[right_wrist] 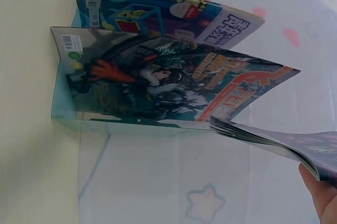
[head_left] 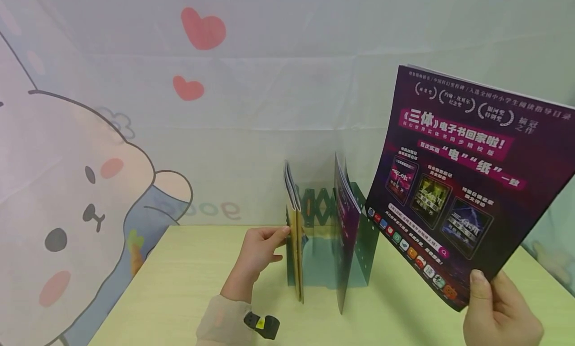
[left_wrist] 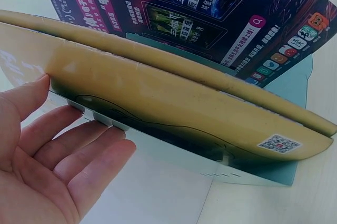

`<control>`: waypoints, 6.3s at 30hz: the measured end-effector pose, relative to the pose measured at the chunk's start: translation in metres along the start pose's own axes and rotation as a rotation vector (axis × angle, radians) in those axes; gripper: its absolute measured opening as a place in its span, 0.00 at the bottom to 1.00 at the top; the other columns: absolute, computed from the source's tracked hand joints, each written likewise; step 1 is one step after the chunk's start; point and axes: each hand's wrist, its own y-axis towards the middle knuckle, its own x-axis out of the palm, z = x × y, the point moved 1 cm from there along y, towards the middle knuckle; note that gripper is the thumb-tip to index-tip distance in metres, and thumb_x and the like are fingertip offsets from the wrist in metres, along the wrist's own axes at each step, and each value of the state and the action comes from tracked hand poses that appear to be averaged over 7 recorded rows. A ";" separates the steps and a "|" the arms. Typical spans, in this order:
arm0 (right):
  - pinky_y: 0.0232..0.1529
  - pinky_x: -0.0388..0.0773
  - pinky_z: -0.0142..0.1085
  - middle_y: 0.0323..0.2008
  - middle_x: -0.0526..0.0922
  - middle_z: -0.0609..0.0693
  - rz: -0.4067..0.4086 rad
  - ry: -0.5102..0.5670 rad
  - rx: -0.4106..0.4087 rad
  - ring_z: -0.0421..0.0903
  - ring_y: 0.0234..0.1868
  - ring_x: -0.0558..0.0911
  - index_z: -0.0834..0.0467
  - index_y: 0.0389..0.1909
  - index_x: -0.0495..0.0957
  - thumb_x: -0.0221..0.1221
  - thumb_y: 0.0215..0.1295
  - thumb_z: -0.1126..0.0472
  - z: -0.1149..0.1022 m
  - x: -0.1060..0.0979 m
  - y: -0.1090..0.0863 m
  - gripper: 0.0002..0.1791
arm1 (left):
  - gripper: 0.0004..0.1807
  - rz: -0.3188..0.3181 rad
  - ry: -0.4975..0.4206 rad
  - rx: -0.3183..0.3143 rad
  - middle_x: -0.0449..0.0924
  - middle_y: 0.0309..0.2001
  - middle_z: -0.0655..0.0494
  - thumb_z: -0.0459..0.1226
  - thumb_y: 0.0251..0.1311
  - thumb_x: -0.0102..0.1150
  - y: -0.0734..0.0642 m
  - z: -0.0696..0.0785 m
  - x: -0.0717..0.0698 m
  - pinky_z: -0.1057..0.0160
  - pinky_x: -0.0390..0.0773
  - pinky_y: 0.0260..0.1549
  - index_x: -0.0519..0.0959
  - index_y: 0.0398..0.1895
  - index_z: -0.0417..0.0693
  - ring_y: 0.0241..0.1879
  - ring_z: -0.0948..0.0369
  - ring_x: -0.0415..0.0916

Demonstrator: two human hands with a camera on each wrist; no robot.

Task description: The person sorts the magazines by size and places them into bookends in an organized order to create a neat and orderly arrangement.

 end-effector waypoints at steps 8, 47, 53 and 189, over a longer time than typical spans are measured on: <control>0.31 0.76 0.17 0.36 0.80 0.23 0.013 -0.001 0.036 0.23 0.32 0.82 0.67 0.49 0.80 0.56 0.63 0.72 -0.006 -0.002 -0.002 0.14 | 0.23 -0.011 0.004 0.012 0.78 0.55 0.42 0.48 0.63 0.56 0.002 0.009 0.004 0.45 0.79 0.45 0.81 0.50 0.39 0.57 0.45 0.75; 0.28 0.74 0.15 0.39 0.76 0.19 -0.023 0.009 -0.028 0.19 0.34 0.79 0.68 0.50 0.79 0.56 0.60 0.77 0.004 0.002 -0.005 0.16 | 0.22 -0.054 0.060 0.083 0.76 0.57 0.39 0.46 0.64 0.55 -0.001 0.063 0.018 0.44 0.79 0.45 0.79 0.51 0.36 0.58 0.43 0.73; 0.29 0.74 0.15 0.41 0.76 0.22 -0.032 0.027 -0.077 0.19 0.36 0.79 0.69 0.50 0.79 0.56 0.59 0.78 0.007 0.002 -0.004 0.17 | 0.22 -0.049 0.068 0.090 0.76 0.56 0.40 0.46 0.64 0.55 -0.005 0.068 0.020 0.44 0.79 0.45 0.80 0.51 0.37 0.57 0.43 0.74; 0.24 0.76 0.26 0.39 0.86 0.59 -0.715 -0.098 0.018 0.36 0.27 0.80 0.60 0.55 0.77 0.55 0.53 0.77 0.029 0.050 -0.016 0.26 | 0.22 -0.045 0.097 0.120 0.76 0.57 0.40 0.46 0.63 0.56 -0.014 0.088 0.020 0.44 0.79 0.44 0.80 0.51 0.38 0.57 0.44 0.74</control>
